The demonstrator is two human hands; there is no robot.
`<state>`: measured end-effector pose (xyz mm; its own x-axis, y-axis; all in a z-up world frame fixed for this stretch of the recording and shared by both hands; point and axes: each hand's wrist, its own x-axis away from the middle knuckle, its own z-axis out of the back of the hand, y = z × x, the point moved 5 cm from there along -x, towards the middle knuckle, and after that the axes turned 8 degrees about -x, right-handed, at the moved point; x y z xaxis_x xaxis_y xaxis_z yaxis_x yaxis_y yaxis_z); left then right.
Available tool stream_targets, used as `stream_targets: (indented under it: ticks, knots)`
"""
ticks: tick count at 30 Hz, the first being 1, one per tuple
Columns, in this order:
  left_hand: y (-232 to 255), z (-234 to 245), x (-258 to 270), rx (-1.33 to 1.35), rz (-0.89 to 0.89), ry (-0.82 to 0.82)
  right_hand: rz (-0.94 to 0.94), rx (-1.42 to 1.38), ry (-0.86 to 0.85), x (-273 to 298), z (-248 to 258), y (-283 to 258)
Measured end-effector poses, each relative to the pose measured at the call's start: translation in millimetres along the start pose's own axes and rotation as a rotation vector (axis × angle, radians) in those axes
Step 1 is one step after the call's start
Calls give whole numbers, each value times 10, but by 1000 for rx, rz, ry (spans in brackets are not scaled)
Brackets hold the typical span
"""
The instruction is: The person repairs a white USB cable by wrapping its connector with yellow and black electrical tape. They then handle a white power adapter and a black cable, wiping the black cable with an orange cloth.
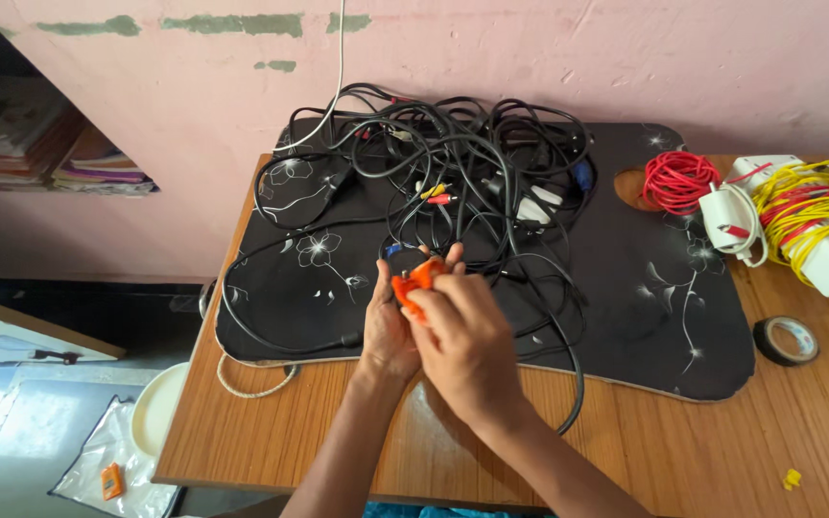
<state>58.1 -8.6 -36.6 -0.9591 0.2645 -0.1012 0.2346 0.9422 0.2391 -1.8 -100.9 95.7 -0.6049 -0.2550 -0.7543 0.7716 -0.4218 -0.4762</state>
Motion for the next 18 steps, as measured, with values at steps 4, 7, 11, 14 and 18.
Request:
stream_targets:
  ticks: [4, 7, 11, 14, 18]
  knots:
    - [25, 30, -35, -44, -25, 27, 46, 45, -14, 1, -62, 49]
    - [49, 93, -33, -45, -99, 37, -66, 69, 14, 34, 35, 213]
    - [33, 117, -56, -48, -130, 89, -77, 65, 13, 27, 100, 278]
    - [21, 65, -45, -45, -95, 116, -46, 49, 52, 41, 13, 143]
    - [6, 33, -1, -145, -59, 146, -34, 29, -18, 46, -149, 48]
